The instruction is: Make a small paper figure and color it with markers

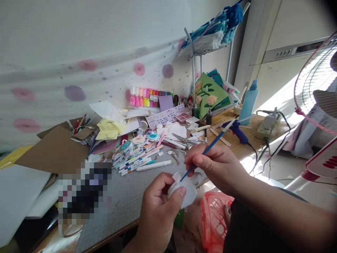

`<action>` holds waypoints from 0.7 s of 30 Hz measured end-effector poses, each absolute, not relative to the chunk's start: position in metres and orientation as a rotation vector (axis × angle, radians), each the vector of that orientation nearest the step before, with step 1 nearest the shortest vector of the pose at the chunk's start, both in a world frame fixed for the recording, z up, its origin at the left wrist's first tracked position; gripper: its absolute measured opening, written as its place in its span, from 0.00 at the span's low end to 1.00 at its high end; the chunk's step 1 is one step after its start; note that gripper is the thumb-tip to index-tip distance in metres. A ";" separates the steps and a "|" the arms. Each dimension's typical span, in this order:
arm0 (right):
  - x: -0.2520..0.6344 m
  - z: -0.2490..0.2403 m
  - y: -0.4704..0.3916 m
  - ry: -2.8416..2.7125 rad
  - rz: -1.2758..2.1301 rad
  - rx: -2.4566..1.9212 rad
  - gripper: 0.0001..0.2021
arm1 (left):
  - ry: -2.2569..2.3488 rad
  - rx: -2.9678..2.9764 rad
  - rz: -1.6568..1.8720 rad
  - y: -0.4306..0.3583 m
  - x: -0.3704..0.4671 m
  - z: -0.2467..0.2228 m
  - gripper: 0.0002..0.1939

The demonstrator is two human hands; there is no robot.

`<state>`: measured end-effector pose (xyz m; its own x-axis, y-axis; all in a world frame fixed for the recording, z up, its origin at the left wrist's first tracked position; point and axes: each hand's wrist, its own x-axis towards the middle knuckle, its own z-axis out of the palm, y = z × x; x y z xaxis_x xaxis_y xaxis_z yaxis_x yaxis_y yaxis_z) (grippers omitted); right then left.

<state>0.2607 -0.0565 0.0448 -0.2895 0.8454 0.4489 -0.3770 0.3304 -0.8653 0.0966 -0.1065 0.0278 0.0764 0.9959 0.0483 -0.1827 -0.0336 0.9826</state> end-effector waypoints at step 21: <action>0.271 0.054 -0.061 -1.241 1.351 -0.319 0.07 | 0.910 0.920 1.253 -0.122 0.096 0.038 0.09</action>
